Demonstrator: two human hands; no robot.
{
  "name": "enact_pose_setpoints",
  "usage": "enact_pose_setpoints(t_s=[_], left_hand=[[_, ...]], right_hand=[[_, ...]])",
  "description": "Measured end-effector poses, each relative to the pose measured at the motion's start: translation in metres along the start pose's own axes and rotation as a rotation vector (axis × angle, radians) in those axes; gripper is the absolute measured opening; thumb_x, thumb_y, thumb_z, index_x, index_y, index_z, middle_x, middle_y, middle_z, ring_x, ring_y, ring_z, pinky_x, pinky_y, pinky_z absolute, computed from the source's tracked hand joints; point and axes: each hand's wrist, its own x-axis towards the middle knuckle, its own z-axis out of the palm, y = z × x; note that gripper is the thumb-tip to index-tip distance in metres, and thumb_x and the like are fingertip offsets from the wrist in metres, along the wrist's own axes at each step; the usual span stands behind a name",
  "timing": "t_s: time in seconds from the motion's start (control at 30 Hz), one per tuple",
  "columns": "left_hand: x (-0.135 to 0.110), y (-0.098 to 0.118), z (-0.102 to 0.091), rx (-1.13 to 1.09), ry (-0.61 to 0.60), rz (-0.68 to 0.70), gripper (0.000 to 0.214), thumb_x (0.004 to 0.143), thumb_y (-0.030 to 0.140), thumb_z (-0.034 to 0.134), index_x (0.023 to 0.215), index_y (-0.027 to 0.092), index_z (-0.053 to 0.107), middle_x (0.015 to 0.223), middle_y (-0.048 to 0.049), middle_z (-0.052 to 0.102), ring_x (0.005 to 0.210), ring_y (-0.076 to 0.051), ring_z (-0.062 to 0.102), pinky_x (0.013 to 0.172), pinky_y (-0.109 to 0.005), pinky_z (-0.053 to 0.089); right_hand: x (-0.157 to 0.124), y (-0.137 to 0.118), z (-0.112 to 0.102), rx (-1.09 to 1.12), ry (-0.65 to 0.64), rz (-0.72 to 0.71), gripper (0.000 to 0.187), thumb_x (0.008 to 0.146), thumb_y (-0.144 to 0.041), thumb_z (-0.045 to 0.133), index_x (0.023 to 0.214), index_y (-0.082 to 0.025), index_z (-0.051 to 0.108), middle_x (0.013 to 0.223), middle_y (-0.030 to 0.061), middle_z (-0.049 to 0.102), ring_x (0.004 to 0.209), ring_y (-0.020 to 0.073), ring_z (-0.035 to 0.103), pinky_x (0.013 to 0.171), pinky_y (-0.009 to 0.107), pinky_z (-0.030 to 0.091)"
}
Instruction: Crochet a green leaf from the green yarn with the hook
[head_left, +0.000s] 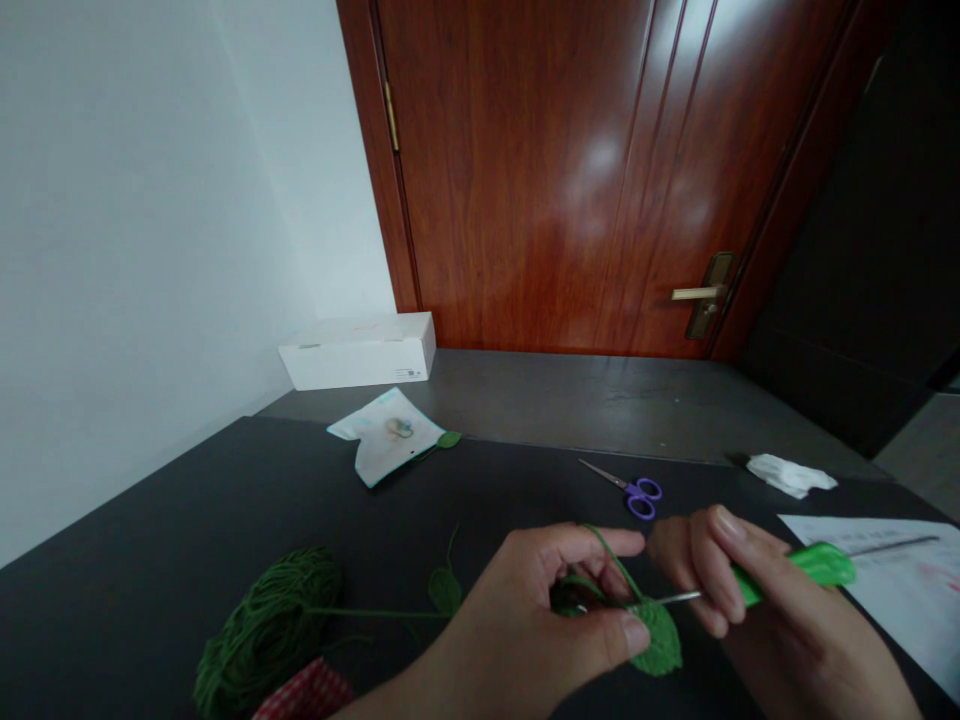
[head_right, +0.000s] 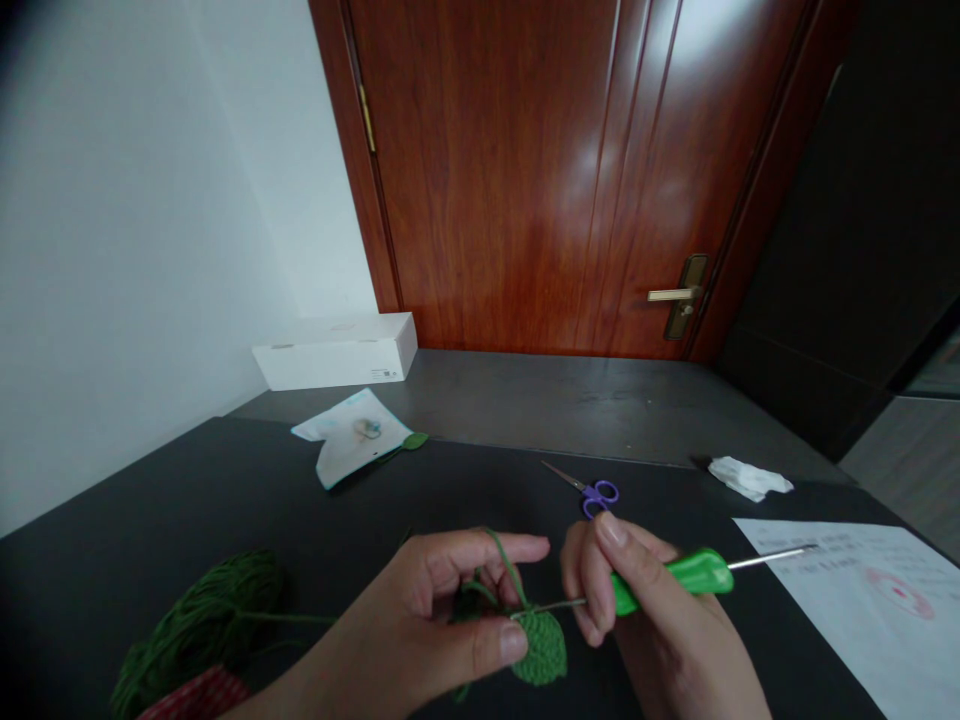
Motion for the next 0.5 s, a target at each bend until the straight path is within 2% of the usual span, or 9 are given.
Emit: enact_pose_setpoints(t_s=[0.07,0.3,0.43,0.5], left_hand=[[-0.001,0.002,-0.001,0.002,0.003,-0.004,0.027,0.072,0.026,0.07,0.098,0.017,0.074,0.119,-0.008,0.068,0.092,-0.02,0.063,0.084,-0.032,0.045],[-0.001,0.006,0.0,-0.02,0.024,0.024,0.007,0.069,0.019,0.071,0.074,0.019,0.067,0.122,-0.0061,0.069,0.107,-0.024,0.063,0.089,-0.033,0.042],[0.0,0.004,0.003,-0.023,0.088,0.057,0.008,0.068,0.015,0.07,0.068,0.019,0.063,0.119,-0.0057,0.071,0.103,-0.022,0.065,0.087,-0.032,0.043],[0.001,0.004,0.005,0.01,0.141,0.069,0.009,0.067,0.012,0.069,0.067,0.019,0.063,0.117,-0.006,0.071,0.099,-0.022,0.065,0.086,-0.032,0.043]], right_hand=[[-0.001,0.0,-0.005,-0.036,-0.023,-0.051,0.047,0.099,-0.04,0.041,0.058,-0.022,0.056,0.055,-0.0006,0.051,0.054,0.0152,0.047,0.055,0.027,0.046],[-0.01,0.001,-0.023,-0.289,-0.149,-0.245,0.043,0.101,-0.034,0.035,0.068,-0.022,0.059,0.06,0.001,0.055,0.057,0.0171,0.053,0.052,0.03,0.043],[-0.009,-0.007,-0.023,-0.536,-0.202,-0.42,0.039,0.101,-0.035,0.035,0.071,-0.023,0.057,0.059,0.0,0.055,0.057,0.018,0.055,0.058,0.034,0.044],[-0.007,-0.01,-0.021,-0.676,-0.245,-0.543,0.037,0.102,-0.034,0.035,0.073,-0.024,0.055,0.059,-0.0001,0.057,0.055,0.0176,0.056,0.056,0.034,0.045]])
